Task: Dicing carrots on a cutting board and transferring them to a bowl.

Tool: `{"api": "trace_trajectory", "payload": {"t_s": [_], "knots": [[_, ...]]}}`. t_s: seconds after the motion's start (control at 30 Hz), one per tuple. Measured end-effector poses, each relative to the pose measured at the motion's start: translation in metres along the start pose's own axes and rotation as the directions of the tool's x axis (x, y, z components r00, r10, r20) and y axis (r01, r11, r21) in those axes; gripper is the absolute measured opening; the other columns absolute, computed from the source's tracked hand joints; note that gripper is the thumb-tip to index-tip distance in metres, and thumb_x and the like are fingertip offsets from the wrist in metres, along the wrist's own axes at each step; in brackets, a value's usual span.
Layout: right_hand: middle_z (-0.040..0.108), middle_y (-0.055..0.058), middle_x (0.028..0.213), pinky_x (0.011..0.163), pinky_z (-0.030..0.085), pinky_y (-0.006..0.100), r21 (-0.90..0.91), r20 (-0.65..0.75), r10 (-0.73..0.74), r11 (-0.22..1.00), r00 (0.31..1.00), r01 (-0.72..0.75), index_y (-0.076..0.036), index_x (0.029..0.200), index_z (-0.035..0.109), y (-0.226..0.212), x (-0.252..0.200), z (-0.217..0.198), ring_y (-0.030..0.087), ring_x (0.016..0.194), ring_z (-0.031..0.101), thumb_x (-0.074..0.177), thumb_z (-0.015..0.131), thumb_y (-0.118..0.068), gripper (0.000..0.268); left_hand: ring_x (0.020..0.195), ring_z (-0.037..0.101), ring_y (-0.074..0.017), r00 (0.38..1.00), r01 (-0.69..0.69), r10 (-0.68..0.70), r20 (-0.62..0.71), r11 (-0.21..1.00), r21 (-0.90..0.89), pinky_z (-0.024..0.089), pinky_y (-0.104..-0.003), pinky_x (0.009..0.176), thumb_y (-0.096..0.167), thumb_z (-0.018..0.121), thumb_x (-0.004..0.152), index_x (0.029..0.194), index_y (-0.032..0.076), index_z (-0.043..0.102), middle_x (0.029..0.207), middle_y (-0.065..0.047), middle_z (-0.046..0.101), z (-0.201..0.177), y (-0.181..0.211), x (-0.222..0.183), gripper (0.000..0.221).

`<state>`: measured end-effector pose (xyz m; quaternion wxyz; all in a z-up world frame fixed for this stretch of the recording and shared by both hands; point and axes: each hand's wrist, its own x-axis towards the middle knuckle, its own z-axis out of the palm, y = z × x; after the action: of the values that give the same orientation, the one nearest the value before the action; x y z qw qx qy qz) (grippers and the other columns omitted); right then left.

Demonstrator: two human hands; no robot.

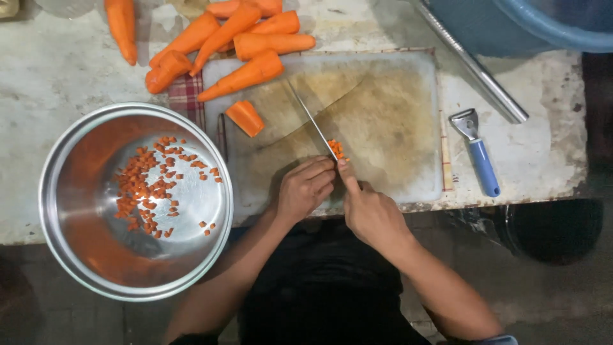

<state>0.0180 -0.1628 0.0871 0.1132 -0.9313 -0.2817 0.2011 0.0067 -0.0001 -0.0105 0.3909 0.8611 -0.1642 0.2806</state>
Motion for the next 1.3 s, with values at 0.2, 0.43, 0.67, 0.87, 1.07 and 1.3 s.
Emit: {"api": "trace_trajectory", "payload": {"t_s": [0.2, 0.43, 0.67, 0.87, 1.07, 1.3], "knots": [[0.067, 0.028, 0.095, 0.058, 0.054, 0.054, 0.126, 0.111, 0.038, 0.991, 0.993, -0.052, -0.015, 0.149, 0.025, 0.008, 0.003, -0.02, 0.046, 0.07, 0.07, 0.094, 0.043, -0.016, 0.058, 0.098, 0.068, -0.0267, 1.0, -0.028, 0.028, -0.001, 0.999, -0.04, 0.057, -0.038, 0.091, 0.011, 0.065, 0.094, 0.095, 0.004, 0.069, 0.101, -0.007, 0.069, -0.002, 0.003, -0.002, 0.009], [0.071, 0.021, 0.086, 0.055, 0.054, 0.047, -0.002, 0.211, 0.102, 0.995, 0.972, -0.104, -0.022, 0.143, 0.032, -0.028, -0.013, -0.074, 0.038, 0.065, 0.072, 0.094, 0.042, -0.022, 0.05, 0.104, 0.065, -0.0286, 0.999, -0.048, 0.048, 0.002, 0.999, 0.007, 0.054, -0.039, 0.096, 0.012, 0.059, 0.096, 0.093, 0.003, 0.066, 0.105, -0.008, 0.066, 0.013, -0.011, -0.018, 0.012], [0.071, 0.024, 0.089, 0.061, 0.054, 0.053, 0.018, 0.252, 0.117, 0.992, 0.961, -0.125, -0.015, 0.136, 0.033, -0.043, -0.026, -0.077, 0.043, 0.072, 0.072, 0.094, 0.039, -0.016, 0.042, 0.102, 0.064, -0.0311, 0.994, -0.109, 0.109, 0.0, 0.994, -0.017, 0.054, -0.041, 0.094, 0.009, 0.055, 0.095, 0.093, 0.0, 0.065, 0.102, -0.01, 0.063, -0.007, 0.008, -0.005, 0.013], [0.07, 0.023, 0.084, 0.058, 0.055, 0.05, 0.019, 0.27, 0.132, 0.99, 0.954, -0.143, -0.013, 0.134, 0.035, -0.041, -0.028, -0.074, 0.04, 0.066, 0.072, 0.094, 0.038, -0.016, 0.04, 0.102, 0.064, -0.0294, 0.999, -0.043, 0.043, 0.008, 0.999, 0.013, 0.053, -0.04, 0.096, 0.01, 0.057, 0.094, 0.102, 0.002, 0.069, 0.103, -0.01, 0.064, -0.002, 0.001, -0.017, 0.017], [0.068, 0.025, 0.084, 0.055, 0.055, 0.052, 0.048, 0.249, 0.104, 0.992, 0.963, -0.119, -0.008, 0.132, 0.035, -0.031, -0.024, -0.057, 0.041, 0.063, 0.071, 0.094, 0.039, -0.012, 0.038, 0.098, 0.067, -0.0274, 0.999, -0.049, 0.049, 0.006, 0.999, 0.022, 0.054, -0.038, 0.094, 0.004, 0.063, 0.091, 0.099, 0.003, 0.073, 0.099, -0.009, 0.069, -0.008, 0.002, -0.008, 0.012], [0.064, 0.026, 0.082, 0.048, 0.055, 0.052, 0.053, 0.146, 0.07, 0.996, 0.987, -0.078, -0.003, 0.135, 0.036, -0.018, -0.013, -0.027, 0.042, 0.055, 0.068, 0.096, 0.041, -0.012, 0.041, 0.091, 0.069, -0.0302, 1.0, -0.031, 0.031, -0.001, 0.999, -0.035, 0.058, -0.039, 0.088, 0.001, 0.066, 0.09, 0.095, 0.0, 0.073, 0.094, -0.012, 0.07, -0.015, 0.007, 0.004, 0.008]]}}
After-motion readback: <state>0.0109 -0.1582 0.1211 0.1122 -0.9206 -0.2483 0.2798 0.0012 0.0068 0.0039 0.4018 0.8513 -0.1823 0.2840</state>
